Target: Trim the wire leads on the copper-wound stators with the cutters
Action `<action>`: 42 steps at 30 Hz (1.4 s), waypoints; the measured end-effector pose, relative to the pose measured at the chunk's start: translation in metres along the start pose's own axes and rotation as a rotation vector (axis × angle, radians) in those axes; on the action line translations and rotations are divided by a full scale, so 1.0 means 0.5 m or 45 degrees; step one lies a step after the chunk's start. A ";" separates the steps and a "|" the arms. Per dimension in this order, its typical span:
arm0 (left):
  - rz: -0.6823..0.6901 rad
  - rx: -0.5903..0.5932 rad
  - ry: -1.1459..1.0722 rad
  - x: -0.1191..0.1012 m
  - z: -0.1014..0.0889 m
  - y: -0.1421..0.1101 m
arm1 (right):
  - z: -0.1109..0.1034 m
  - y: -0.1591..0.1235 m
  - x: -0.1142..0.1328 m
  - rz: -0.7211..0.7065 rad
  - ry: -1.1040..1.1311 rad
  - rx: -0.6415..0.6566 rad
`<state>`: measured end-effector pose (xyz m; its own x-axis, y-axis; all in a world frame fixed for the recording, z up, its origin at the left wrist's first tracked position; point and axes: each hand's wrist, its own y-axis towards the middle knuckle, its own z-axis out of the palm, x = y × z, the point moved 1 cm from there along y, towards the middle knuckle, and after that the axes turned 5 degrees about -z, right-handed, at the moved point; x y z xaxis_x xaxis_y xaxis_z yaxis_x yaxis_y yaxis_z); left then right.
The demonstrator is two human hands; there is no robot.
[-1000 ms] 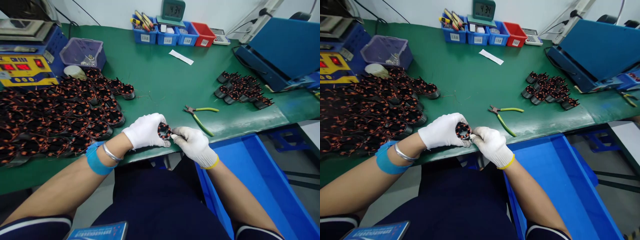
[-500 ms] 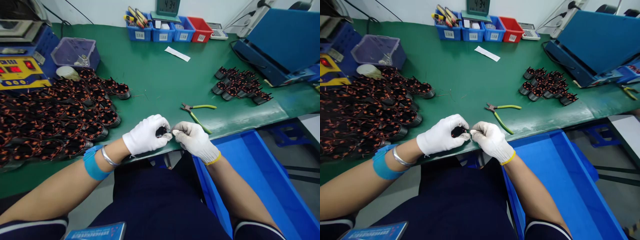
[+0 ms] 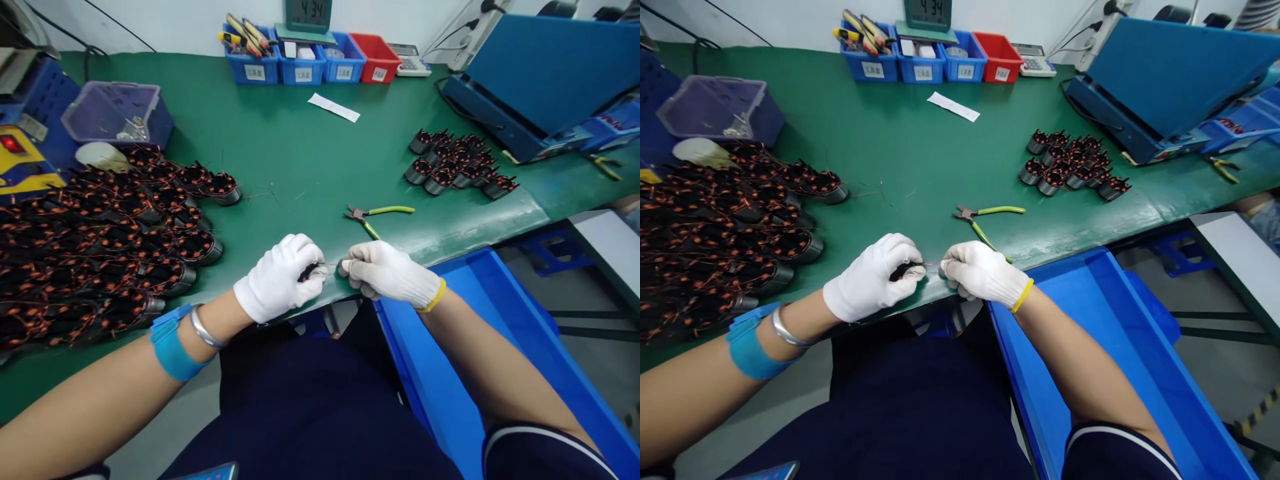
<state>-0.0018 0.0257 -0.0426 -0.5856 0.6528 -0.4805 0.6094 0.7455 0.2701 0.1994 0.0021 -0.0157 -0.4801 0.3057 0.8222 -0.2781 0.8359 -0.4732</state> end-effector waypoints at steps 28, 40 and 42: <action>-0.349 0.043 -0.242 -0.036 -0.025 -0.011 | 0.008 0.072 0.046 -0.025 0.280 0.442; -0.872 0.680 -1.314 0.004 -0.073 -0.001 | 0.040 -0.023 0.002 -0.372 0.452 0.093; -0.845 0.891 -1.272 -0.015 -0.083 -0.007 | 0.043 -0.035 -0.005 -0.388 0.491 0.090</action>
<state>-0.0215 0.0237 -0.0053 -0.4225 -0.3861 -0.8200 0.6825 0.4597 -0.5682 0.1876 -0.0232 -0.0163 -0.0291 0.2097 0.9773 -0.4204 0.8845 -0.2023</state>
